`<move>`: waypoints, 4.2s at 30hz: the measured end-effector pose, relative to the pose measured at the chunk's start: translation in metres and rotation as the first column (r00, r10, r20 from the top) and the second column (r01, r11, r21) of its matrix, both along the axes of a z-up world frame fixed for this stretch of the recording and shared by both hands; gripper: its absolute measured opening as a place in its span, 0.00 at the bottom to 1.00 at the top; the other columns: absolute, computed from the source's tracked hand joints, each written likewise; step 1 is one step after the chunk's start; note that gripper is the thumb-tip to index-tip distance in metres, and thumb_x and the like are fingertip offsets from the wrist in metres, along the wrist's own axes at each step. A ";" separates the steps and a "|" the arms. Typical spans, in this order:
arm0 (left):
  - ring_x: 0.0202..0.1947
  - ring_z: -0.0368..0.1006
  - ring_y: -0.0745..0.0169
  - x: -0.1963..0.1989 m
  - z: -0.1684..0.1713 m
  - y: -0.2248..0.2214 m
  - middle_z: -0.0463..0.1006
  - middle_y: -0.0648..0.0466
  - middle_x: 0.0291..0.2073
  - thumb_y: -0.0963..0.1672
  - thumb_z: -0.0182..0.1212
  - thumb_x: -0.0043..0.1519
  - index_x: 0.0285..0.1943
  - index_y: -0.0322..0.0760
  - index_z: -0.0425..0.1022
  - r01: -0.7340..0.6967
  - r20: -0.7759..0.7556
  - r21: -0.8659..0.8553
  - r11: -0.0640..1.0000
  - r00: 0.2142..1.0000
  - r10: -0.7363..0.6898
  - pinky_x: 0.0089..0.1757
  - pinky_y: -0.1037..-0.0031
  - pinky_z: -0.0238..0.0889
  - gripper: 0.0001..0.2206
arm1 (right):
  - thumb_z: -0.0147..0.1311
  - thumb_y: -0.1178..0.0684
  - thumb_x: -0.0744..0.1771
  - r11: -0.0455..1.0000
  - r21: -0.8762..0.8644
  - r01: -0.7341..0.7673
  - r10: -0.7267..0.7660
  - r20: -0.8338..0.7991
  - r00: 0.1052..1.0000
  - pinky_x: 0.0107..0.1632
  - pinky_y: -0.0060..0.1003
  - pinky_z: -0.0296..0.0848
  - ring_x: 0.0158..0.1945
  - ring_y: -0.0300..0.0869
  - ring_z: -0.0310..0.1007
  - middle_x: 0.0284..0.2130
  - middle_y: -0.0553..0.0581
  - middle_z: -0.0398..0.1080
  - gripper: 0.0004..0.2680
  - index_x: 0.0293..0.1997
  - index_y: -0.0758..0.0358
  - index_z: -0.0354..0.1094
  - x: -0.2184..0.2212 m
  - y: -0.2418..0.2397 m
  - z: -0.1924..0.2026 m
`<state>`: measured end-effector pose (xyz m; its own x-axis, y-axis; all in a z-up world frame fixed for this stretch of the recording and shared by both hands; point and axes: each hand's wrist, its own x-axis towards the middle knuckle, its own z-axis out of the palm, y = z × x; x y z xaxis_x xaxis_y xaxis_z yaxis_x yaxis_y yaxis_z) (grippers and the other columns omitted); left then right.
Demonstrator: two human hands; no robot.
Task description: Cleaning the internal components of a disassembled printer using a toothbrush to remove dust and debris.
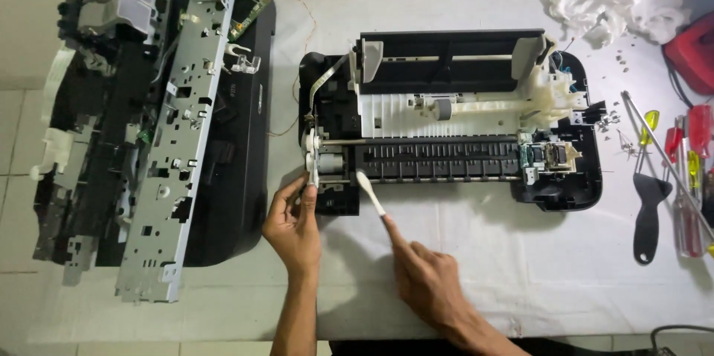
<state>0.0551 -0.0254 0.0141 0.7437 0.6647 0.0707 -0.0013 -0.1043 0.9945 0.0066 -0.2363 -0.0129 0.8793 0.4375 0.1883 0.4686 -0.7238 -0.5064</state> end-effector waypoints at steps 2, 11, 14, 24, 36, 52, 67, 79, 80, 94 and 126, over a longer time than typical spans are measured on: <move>0.49 0.82 0.60 0.000 0.001 0.000 0.85 0.47 0.46 0.47 0.67 0.61 0.50 0.30 0.80 0.005 -0.006 0.005 1.000 1.000 -0.005 0.50 0.76 0.76 0.15 | 0.48 0.61 0.67 0.999 -0.041 -0.006 0.006 0.008 1.000 0.14 0.32 0.56 0.13 0.34 0.49 0.15 0.43 0.62 0.25 0.75 0.57 0.50 -0.003 0.003 0.009; 0.48 0.81 0.58 -0.004 -0.005 0.001 0.84 0.46 0.46 0.42 0.65 0.62 0.53 0.27 0.79 0.034 0.032 -0.033 0.999 0.999 -0.032 0.50 0.75 0.76 0.14 | 0.50 0.60 0.66 0.989 -0.142 0.035 -0.015 0.142 0.990 0.17 0.36 0.57 0.13 0.35 0.52 0.16 0.43 0.58 0.24 0.73 0.56 0.55 -0.005 -0.003 0.004; 0.44 0.82 0.60 0.001 -0.009 0.004 0.84 0.47 0.42 0.45 0.66 0.62 0.51 0.29 0.79 0.003 0.013 0.043 0.999 1.000 -0.003 0.47 0.76 0.77 0.15 | 0.51 0.61 0.66 0.988 -0.151 0.023 -0.006 0.115 0.993 0.17 0.36 0.56 0.14 0.36 0.50 0.16 0.43 0.57 0.25 0.74 0.55 0.53 -0.004 -0.007 0.005; 0.45 0.81 0.61 -0.001 -0.009 0.007 0.85 0.49 0.42 0.48 0.68 0.60 0.50 0.31 0.81 0.016 -0.038 0.010 1.000 0.999 -0.016 0.46 0.76 0.77 0.16 | 0.47 0.59 0.69 0.986 -0.159 0.046 -0.033 0.082 0.996 0.15 0.32 0.53 0.13 0.33 0.47 0.13 0.42 0.59 0.23 0.75 0.57 0.50 -0.007 -0.013 0.005; 0.47 0.81 0.61 0.002 -0.002 0.008 0.85 0.48 0.43 0.49 0.64 0.63 0.51 0.30 0.80 0.044 -0.033 0.075 0.996 0.999 -0.041 0.46 0.76 0.76 0.17 | 0.51 0.61 0.66 0.985 -0.171 0.007 0.019 0.152 0.988 0.17 0.37 0.55 0.13 0.37 0.49 0.15 0.45 0.57 0.24 0.73 0.58 0.55 -0.003 0.008 0.008; 0.45 0.82 0.61 0.003 -0.013 0.009 0.85 0.50 0.42 0.49 0.66 0.61 0.50 0.31 0.80 0.031 -0.016 0.168 0.985 0.999 -0.029 0.43 0.77 0.77 0.17 | 0.45 0.59 0.69 0.996 -0.065 0.056 -0.057 -0.010 0.998 0.12 0.28 0.56 0.11 0.31 0.49 0.11 0.41 0.61 0.22 0.75 0.55 0.50 -0.005 -0.010 0.013; 0.37 0.81 0.63 0.000 -0.014 0.010 0.85 0.52 0.36 0.51 0.66 0.62 0.47 0.33 0.81 -0.033 -0.034 0.318 0.947 0.998 0.046 0.38 0.76 0.74 0.16 | 0.46 0.63 0.68 0.998 0.034 -0.054 0.058 -0.157 0.986 0.12 0.28 0.70 0.11 0.36 0.60 0.17 0.47 0.70 0.26 0.77 0.54 0.43 -0.005 -0.010 0.017; 0.37 0.83 0.62 -0.002 -0.019 0.018 0.86 0.49 0.38 0.50 0.65 0.62 0.47 0.30 0.82 0.032 0.025 0.345 0.938 0.999 -0.043 0.37 0.77 0.76 0.17 | 0.49 0.58 0.69 0.991 -0.133 0.022 -0.032 -0.071 0.997 0.11 0.27 0.65 0.11 0.34 0.57 0.16 0.45 0.68 0.24 0.75 0.42 0.49 0.006 -0.030 0.021; 0.34 0.82 0.61 0.000 -0.021 0.017 0.85 0.51 0.35 0.49 0.66 0.62 0.45 0.31 0.82 -0.005 0.027 0.412 0.911 1.000 -0.007 0.36 0.76 0.75 0.15 | 0.50 0.58 0.68 0.995 -0.090 0.039 -0.042 -0.034 0.999 0.13 0.31 0.63 0.12 0.35 0.57 0.17 0.45 0.68 0.23 0.73 0.41 0.54 0.010 -0.026 0.024; 0.38 0.80 0.60 0.004 -0.012 0.015 0.83 0.51 0.39 0.52 0.60 0.66 0.45 0.33 0.82 0.024 0.051 0.475 0.880 0.997 -0.055 0.36 0.74 0.74 0.17 | 0.50 0.59 0.69 0.998 0.022 -0.060 0.060 0.003 0.998 0.13 0.27 0.55 0.11 0.31 0.51 0.14 0.42 0.65 0.23 0.74 0.56 0.49 0.006 -0.008 0.012; 0.36 0.76 0.65 -0.005 -0.002 0.024 0.81 0.53 0.40 0.49 0.62 0.64 0.49 0.33 0.80 0.154 0.005 0.344 0.926 0.986 -0.166 0.37 0.77 0.71 0.15 | 0.51 0.53 0.70 0.971 -0.239 -0.006 -0.017 -0.096 0.995 0.12 0.26 0.58 0.09 0.29 0.54 0.16 0.42 0.74 0.25 0.77 0.51 0.44 -0.001 -0.019 0.015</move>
